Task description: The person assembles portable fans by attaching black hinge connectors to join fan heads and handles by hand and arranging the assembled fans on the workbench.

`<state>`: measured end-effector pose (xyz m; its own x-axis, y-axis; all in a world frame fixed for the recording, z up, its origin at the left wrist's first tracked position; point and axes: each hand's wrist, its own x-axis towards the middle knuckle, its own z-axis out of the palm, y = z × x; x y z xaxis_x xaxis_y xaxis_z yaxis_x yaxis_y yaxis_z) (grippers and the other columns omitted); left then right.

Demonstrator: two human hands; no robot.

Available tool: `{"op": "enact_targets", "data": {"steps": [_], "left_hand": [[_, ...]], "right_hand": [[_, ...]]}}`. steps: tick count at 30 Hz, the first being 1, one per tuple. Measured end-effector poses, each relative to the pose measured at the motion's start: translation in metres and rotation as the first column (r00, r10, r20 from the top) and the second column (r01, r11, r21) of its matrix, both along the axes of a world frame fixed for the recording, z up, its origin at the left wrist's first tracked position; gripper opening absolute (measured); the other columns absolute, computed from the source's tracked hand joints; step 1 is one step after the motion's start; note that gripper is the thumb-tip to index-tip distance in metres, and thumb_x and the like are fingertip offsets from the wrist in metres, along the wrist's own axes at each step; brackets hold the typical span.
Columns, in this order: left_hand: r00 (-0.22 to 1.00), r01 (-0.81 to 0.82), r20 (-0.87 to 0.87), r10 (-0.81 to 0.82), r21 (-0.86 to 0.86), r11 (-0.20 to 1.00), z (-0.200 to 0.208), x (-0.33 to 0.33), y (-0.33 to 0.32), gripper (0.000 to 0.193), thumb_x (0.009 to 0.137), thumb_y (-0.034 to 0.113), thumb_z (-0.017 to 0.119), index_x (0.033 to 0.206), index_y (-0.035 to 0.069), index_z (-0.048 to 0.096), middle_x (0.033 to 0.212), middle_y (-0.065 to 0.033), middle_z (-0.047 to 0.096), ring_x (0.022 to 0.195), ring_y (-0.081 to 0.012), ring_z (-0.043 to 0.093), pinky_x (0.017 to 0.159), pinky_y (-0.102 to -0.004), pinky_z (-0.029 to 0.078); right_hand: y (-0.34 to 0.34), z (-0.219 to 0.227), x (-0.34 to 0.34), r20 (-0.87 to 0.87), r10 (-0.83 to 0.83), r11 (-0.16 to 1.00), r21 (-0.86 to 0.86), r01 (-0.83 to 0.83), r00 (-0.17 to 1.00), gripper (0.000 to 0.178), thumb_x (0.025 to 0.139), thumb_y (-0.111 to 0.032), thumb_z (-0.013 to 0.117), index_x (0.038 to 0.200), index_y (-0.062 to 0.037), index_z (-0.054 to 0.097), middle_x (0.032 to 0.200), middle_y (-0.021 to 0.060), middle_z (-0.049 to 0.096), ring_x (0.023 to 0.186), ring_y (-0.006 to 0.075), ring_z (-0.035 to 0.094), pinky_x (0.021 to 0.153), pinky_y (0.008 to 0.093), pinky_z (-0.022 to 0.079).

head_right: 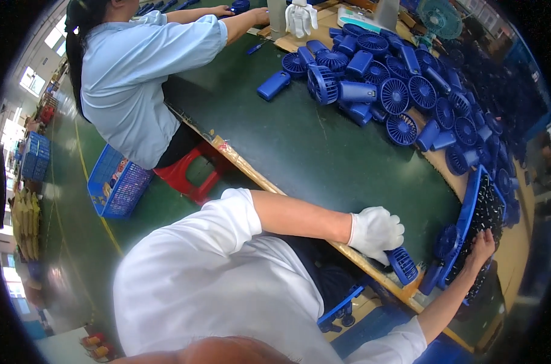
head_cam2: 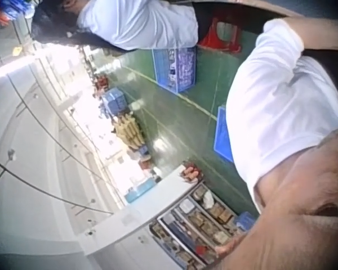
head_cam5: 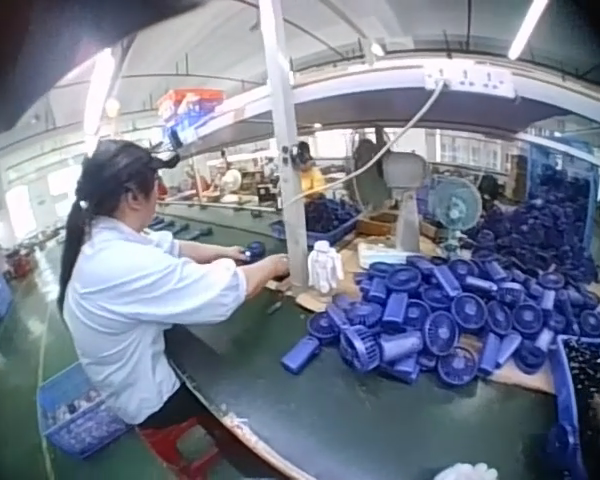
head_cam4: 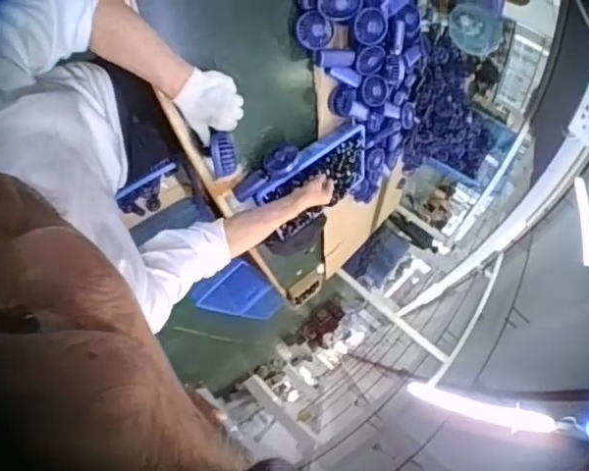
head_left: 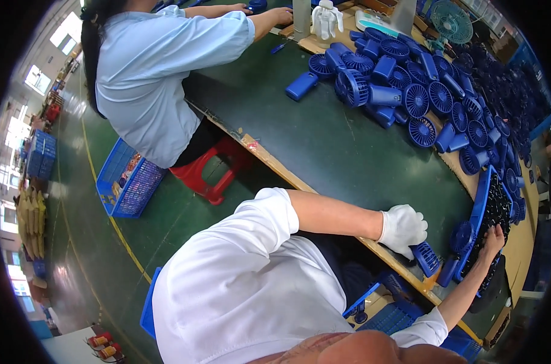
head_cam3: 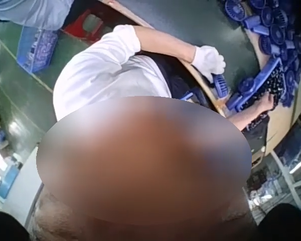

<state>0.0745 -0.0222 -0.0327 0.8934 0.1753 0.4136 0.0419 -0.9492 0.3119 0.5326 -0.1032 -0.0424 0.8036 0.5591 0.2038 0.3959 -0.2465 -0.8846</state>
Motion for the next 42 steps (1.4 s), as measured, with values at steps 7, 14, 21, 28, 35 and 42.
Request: {"op": "enact_targets", "data": {"steps": [7, 14, 21, 28, 35, 42], "left_hand": [[0.985, 0.003, -0.172, -0.013, -0.059, 0.998, 0.009, -0.004, 0.015, 0.041, 0.076, 0.049, 0.068, 0.078, 0.009, 0.068, 0.081, -0.0128, 0.066, 0.076, -0.0306, 0.067, 0.058, -0.0426, 0.054], [0.962, -0.077, -0.271, 0.043, -0.116, 0.990, 0.017, 0.003, 0.010, 0.052, 0.079, 0.056, 0.062, 0.069, 0.006, 0.067, 0.072, -0.0137, 0.066, 0.069, -0.0296, 0.067, 0.060, -0.0380, 0.052], [0.975, 0.068, 0.077, 0.208, -0.996, 0.052, 0.003, -0.003, 0.052, 0.033, 0.092, 0.034, 0.062, 0.097, 0.002, 0.065, 0.078, -0.0039, 0.062, 0.068, -0.0106, 0.060, 0.063, -0.0246, 0.049], [0.955, 0.188, 0.196, 0.222, -0.980, 0.059, -0.010, 0.004, 0.053, 0.029, 0.085, 0.022, 0.068, 0.106, 0.004, 0.064, 0.085, -0.0023, 0.062, 0.080, -0.0097, 0.059, 0.071, -0.0242, 0.049], [0.976, 0.053, 0.083, 0.201, -0.988, 0.148, -0.001, 0.003, 0.042, 0.032, 0.091, 0.032, 0.061, 0.098, 0.001, 0.062, 0.075, -0.0040, 0.061, 0.058, -0.0100, 0.058, 0.054, -0.0234, 0.047], [0.976, -0.011, 0.104, 0.192, -0.854, 0.520, -0.020, 0.005, 0.039, 0.062, 0.097, 0.054, 0.035, 0.074, 0.003, 0.061, 0.064, -0.0141, 0.061, 0.059, -0.0290, 0.060, 0.058, -0.0386, 0.046]], "right_hand": [[-0.016, 0.040, -0.075, -0.297, 0.010, 0.997, 0.074, 0.013, 0.955, 0.058, 0.085, -0.010, 0.068, 0.137, 0.0020, 0.047, 0.097, 0.0084, 0.068, 0.075, 0.0150, 0.068, 0.058, 0.0220, 0.046], [-0.057, 0.037, -0.123, -0.010, -0.040, 0.999, 0.013, 0.040, 0.999, 0.062, 0.074, 0.001, 0.077, 0.131, 0.0072, 0.052, 0.087, -0.0007, 0.057, 0.076, 0.0082, 0.053, 0.066, 0.0204, 0.042], [-0.054, 0.040, -0.135, 0.059, -0.093, 0.993, -0.062, 0.097, 0.994, 0.043, 0.075, -0.009, 0.077, 0.113, 0.0079, 0.065, 0.070, 0.0001, 0.058, 0.063, 0.0059, 0.052, 0.056, 0.0220, 0.040], [-0.060, 0.027, -0.157, 0.138, -0.171, 0.985, 0.026, 0.169, 0.976, 0.034, 0.082, -0.009, 0.069, 0.111, 0.0080, 0.064, 0.077, 0.0071, 0.066, 0.065, 0.0109, 0.062, 0.057, 0.0218, 0.048], [-0.039, 0.045, -0.281, -0.166, 0.205, 0.875, 0.473, -0.105, 0.965, 0.015, 0.084, 0.000, 0.067, 0.098, 0.0038, 0.067, 0.086, 0.0089, 0.066, 0.069, 0.0161, 0.065, 0.061, 0.0278, 0.055], [0.004, -0.010, -0.374, -0.540, 0.414, 0.776, 0.631, 0.027, 0.733, 0.010, 0.086, -0.001, 0.069, 0.092, 0.0061, 0.065, 0.087, 0.0071, 0.060, 0.065, 0.0161, 0.064, 0.052, 0.0248, 0.053]]}}
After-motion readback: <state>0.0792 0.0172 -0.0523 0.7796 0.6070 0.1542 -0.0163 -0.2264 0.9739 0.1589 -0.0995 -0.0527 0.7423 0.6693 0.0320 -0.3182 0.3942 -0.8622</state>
